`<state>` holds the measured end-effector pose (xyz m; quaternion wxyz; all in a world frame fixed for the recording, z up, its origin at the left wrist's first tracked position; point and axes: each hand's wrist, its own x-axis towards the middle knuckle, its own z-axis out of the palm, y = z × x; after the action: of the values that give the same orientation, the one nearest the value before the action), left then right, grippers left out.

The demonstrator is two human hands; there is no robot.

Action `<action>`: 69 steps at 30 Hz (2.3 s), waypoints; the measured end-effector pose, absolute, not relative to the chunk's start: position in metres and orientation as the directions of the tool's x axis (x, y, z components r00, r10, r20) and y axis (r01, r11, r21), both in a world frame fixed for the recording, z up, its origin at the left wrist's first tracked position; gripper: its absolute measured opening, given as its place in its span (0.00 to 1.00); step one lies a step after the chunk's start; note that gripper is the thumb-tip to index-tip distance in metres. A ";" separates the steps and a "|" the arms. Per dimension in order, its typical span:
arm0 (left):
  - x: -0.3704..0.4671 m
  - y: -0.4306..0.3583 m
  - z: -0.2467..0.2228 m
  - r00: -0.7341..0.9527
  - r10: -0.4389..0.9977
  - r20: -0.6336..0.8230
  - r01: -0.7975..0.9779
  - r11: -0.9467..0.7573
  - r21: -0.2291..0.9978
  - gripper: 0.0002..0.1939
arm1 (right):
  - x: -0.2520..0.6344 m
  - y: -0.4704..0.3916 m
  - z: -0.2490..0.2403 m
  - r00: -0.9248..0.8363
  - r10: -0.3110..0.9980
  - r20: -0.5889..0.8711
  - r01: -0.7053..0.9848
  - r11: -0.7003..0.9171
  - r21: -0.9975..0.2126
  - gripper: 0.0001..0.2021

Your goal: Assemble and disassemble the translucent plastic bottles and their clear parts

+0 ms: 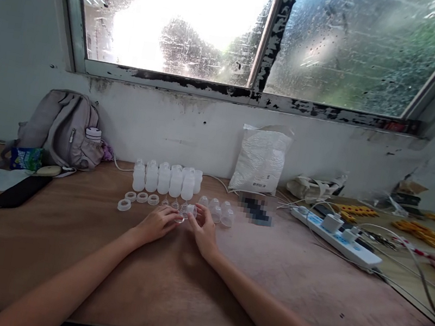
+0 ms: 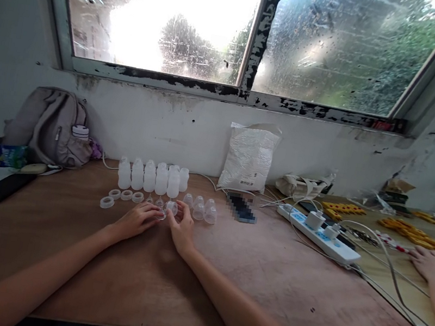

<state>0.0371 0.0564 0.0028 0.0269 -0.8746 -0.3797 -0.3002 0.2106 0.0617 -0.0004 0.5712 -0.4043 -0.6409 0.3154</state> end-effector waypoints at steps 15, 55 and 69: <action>0.029 0.047 0.013 0.645 0.587 0.489 0.608 -0.782 0.137 0.15 | 0.214 0.065 -0.006 -0.290 0.813 0.505 0.319 0.580 -0.750 0.20; 0.053 0.049 -0.003 0.233 0.855 0.463 0.501 -0.514 0.697 0.11 | 0.210 0.060 0.000 -0.369 0.805 0.464 0.330 0.580 -0.745 0.12; 0.055 0.050 -0.001 0.208 0.866 0.454 0.655 -0.468 0.594 0.10 | 0.206 0.060 -0.004 -0.337 0.813 0.474 0.409 0.580 -0.704 0.10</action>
<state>0.0553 0.0498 -0.0012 -0.1372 -0.7650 -0.4971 -0.3858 0.2059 0.0595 -0.0037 0.4227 -0.3910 -0.7819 0.2389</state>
